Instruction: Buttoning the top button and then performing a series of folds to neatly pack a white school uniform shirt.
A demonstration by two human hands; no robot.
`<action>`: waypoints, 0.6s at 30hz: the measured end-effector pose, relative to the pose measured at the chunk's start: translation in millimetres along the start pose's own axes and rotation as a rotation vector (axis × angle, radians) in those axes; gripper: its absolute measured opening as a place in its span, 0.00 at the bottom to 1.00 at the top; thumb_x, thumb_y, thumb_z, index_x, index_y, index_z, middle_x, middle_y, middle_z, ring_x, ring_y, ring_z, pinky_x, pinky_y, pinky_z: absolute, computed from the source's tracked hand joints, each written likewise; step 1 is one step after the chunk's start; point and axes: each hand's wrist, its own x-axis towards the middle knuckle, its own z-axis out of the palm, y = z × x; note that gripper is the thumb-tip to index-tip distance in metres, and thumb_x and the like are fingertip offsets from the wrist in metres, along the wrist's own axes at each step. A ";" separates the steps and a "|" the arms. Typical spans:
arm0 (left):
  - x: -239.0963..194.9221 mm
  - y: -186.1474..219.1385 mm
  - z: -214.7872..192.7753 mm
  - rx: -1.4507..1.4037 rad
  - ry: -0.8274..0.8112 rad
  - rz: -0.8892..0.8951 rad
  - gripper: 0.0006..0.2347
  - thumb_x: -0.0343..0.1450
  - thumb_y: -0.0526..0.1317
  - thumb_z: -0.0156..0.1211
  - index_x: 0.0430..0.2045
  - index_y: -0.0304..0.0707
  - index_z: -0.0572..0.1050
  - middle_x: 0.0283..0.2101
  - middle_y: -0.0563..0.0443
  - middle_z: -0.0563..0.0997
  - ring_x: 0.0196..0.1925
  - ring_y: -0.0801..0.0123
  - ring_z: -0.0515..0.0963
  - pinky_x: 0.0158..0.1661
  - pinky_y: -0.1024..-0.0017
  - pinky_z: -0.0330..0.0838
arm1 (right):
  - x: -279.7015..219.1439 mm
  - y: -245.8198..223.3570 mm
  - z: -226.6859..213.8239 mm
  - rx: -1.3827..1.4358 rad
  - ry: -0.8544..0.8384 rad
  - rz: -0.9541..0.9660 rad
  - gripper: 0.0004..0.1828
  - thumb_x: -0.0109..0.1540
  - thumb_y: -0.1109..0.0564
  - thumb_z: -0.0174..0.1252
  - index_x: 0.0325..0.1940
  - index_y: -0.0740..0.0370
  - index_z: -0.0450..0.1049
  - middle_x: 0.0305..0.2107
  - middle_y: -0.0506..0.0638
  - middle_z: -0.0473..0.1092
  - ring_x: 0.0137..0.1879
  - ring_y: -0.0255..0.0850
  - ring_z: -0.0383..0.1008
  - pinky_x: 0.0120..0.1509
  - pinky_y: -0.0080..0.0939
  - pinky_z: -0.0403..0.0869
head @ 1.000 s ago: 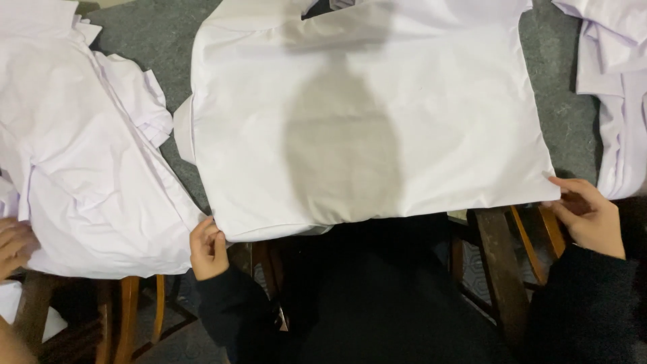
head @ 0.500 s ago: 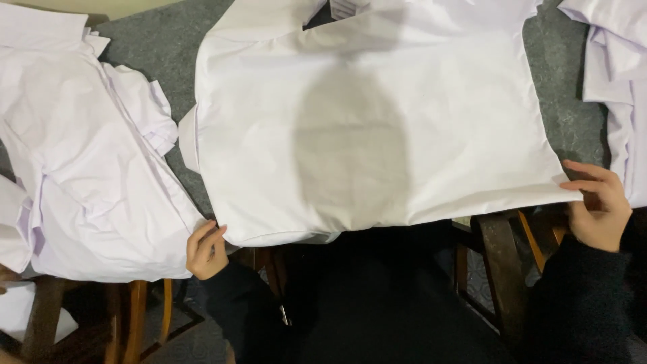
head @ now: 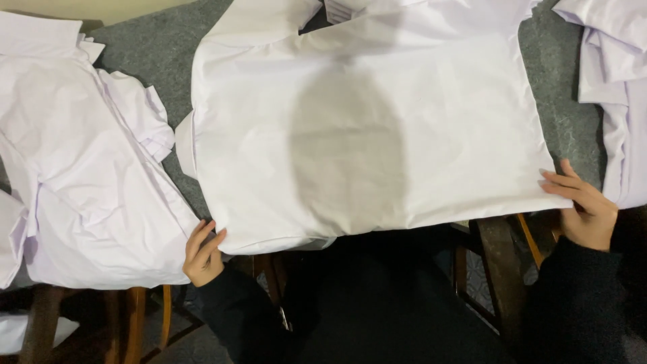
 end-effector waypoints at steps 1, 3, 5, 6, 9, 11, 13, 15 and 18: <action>-0.4 3.6 -1.1 0.005 -0.001 -0.087 0.10 0.78 0.23 0.53 0.41 0.34 0.82 0.55 0.38 0.79 0.64 0.43 0.76 0.68 0.51 0.73 | -0.3 0.5 0.6 0.032 0.029 0.013 0.09 0.76 0.67 0.50 0.52 0.77 0.75 0.55 0.74 0.71 0.75 0.70 0.70 0.90 0.63 0.66; 4.7 11.8 -3.9 -0.012 -0.003 -0.125 0.11 0.78 0.21 0.50 0.39 0.33 0.81 0.56 0.37 0.79 0.66 0.40 0.74 0.70 0.49 0.70 | -2.8 -4.2 -0.1 0.050 0.039 0.044 0.09 0.73 0.74 0.48 0.51 0.78 0.74 0.55 0.74 0.71 0.75 0.70 0.70 0.90 0.63 0.67; 8.4 16.8 -5.4 -0.027 0.002 -0.164 0.13 0.77 0.20 0.47 0.36 0.32 0.81 0.57 0.35 0.78 0.69 0.37 0.72 0.71 0.48 0.68 | -2.0 -5.5 0.9 0.070 0.047 0.069 0.12 0.70 0.81 0.46 0.49 0.78 0.74 0.54 0.74 0.71 0.76 0.71 0.69 0.90 0.64 0.67; 9.3 18.0 -5.8 -0.043 0.009 -0.167 0.14 0.75 0.20 0.43 0.33 0.31 0.79 0.57 0.35 0.78 0.70 0.36 0.71 0.71 0.46 0.68 | -2.7 -5.2 1.8 0.094 0.080 0.047 0.07 0.74 0.73 0.47 0.47 0.79 0.72 0.51 0.74 0.71 0.72 0.71 0.71 0.91 0.68 0.68; 15.3 20.5 -5.2 -0.084 0.047 -0.160 0.12 0.78 0.26 0.41 0.31 0.28 0.77 0.52 0.32 0.79 0.69 0.32 0.72 0.70 0.43 0.70 | -8.6 11.2 5.8 0.137 0.167 0.038 0.15 0.79 0.58 0.50 0.45 0.76 0.70 0.45 0.71 0.70 0.70 0.72 0.73 0.90 0.71 0.71; 22.1 17.2 1.1 -0.110 0.078 -0.148 0.13 0.83 0.33 0.43 0.32 0.27 0.75 0.47 0.31 0.81 0.68 0.30 0.73 0.68 0.43 0.71 | -8.6 35.2 8.5 0.156 0.223 0.051 0.19 0.80 0.52 0.51 0.45 0.73 0.69 0.43 0.68 0.70 0.73 0.72 0.74 0.87 0.68 0.73; 30.9 8.1 9.6 -0.200 0.180 -0.078 0.14 0.82 0.38 0.47 0.31 0.26 0.75 0.34 0.39 0.81 0.55 0.39 0.81 0.68 0.39 0.69 | -2.9 63.9 12.4 0.215 0.306 -0.019 0.19 0.81 0.52 0.54 0.45 0.73 0.65 0.38 0.64 0.66 0.59 0.74 0.78 0.76 0.70 0.75; 41.7 2.3 23.8 -0.193 0.254 -0.111 0.13 0.81 0.36 0.49 0.29 0.24 0.73 0.31 0.37 0.80 0.42 0.48 0.81 0.64 0.46 0.74 | -0.6 95.9 19.4 0.157 0.349 0.032 0.17 0.84 0.56 0.55 0.47 0.73 0.66 0.38 0.62 0.64 0.53 0.60 0.71 0.70 0.61 0.73; 39.8 -29.6 35.7 -0.126 0.301 -0.263 0.08 0.78 0.32 0.51 0.30 0.26 0.75 0.29 0.40 0.80 0.32 0.61 0.78 0.48 0.61 0.74 | 15.1 117.5 23.8 -0.130 0.330 0.151 0.16 0.85 0.61 0.53 0.45 0.71 0.61 0.34 0.59 0.60 0.41 0.48 0.61 0.53 0.53 0.64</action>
